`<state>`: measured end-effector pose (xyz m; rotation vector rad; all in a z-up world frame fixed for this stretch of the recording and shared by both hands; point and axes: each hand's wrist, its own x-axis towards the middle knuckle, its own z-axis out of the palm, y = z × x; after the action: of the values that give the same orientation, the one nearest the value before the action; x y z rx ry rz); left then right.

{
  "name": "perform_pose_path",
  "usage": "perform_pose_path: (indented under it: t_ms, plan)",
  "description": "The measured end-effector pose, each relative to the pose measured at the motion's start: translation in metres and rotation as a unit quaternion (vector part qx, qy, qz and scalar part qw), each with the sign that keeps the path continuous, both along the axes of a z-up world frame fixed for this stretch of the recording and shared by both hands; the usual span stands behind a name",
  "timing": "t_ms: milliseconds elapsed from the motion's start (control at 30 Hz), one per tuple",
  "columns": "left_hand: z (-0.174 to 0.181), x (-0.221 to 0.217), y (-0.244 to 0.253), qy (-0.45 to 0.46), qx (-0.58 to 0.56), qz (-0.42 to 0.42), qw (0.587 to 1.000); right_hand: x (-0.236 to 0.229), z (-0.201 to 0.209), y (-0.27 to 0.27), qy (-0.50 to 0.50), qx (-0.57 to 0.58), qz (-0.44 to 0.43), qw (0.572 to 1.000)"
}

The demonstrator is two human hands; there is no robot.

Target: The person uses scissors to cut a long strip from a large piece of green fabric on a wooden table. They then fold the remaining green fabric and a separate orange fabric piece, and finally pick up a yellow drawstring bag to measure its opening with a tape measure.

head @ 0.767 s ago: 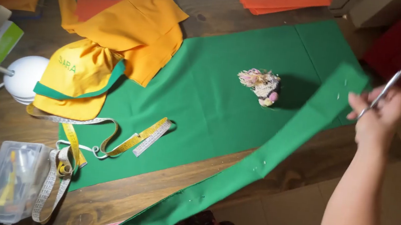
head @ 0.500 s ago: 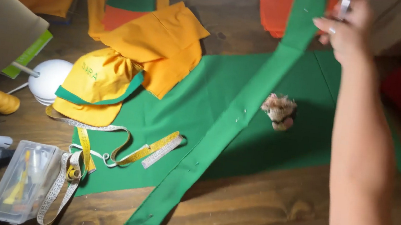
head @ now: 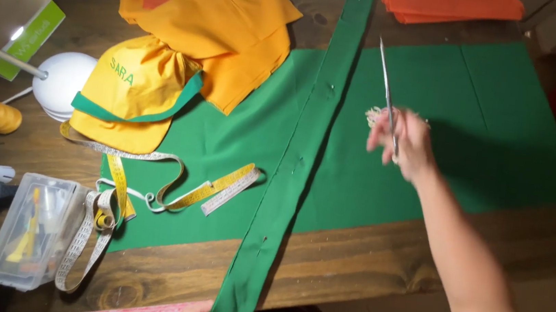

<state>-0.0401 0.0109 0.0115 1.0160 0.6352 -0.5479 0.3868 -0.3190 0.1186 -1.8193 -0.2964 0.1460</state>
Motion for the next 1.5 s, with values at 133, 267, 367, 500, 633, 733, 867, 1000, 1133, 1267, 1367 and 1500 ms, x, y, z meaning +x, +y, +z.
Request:
perform_pose_path:
  t_ms: [133, 267, 367, 500, 633, 733, 867, 1000, 1133, 1267, 1367, 1500]
  plan:
    - [-0.019, -0.005, 0.031, -0.13, -0.061, -0.182, 0.973, -0.146, -0.048, -0.033, 0.147, 0.162, 0.069, 0.973]
    - [-0.012, -0.022, 0.028, -0.185, 0.104, -0.283, 0.935, -0.326, -0.092, -0.02, 0.201, 0.2, 0.015, 0.959]
    - [-0.038, -0.044, 0.022, -0.084, 0.151, -0.246, 0.954, -0.457, -0.1, 0.022, 0.241, 0.222, 0.004, 0.945]
    - [-0.042, -0.057, 0.015, -0.14, 0.009, -0.159, 0.977, -0.585, -0.111, 0.086, 0.291, 0.313, -0.029, 0.904]
    - [-0.022, -0.065, 0.012, -0.053, -0.149, -0.118, 0.98, -0.655, -0.084, 0.134, 0.28, 0.237, -0.035, 0.93]
    - [-0.013, -0.067, 0.009, -0.02, -0.211, -0.108, 0.971, -0.682, -0.081, 0.153, 0.258, 0.278, -0.028, 0.925]
    - [0.0, -0.069, -0.002, 0.013, -0.26, -0.076, 0.963, -0.703, -0.087, 0.17, 0.244, 0.31, -0.024, 0.919]
    - [0.002, -0.073, -0.014, 0.004, -0.287, -0.044, 0.957, -0.716, -0.126, 0.183, 0.166, 0.381, -0.038, 0.909]
    - [0.008, -0.077, -0.02, -0.006, -0.288, -0.022, 0.957, -0.716, -0.139, 0.191, 0.129, 0.418, -0.075, 0.896]
    - [0.006, -0.079, -0.024, -0.013, -0.289, -0.024, 0.957, -0.709, -0.124, 0.189, 0.138, 0.408, -0.081, 0.899]
    - [0.008, -0.081, -0.028, -0.02, -0.279, -0.031, 0.96, -0.703, -0.131, 0.185, 0.129, 0.392, -0.092, 0.906]
    - [0.009, -0.084, -0.031, -0.025, -0.259, -0.061, 0.964, -0.694, -0.156, 0.19, 0.124, 0.44, -0.092, 0.884]
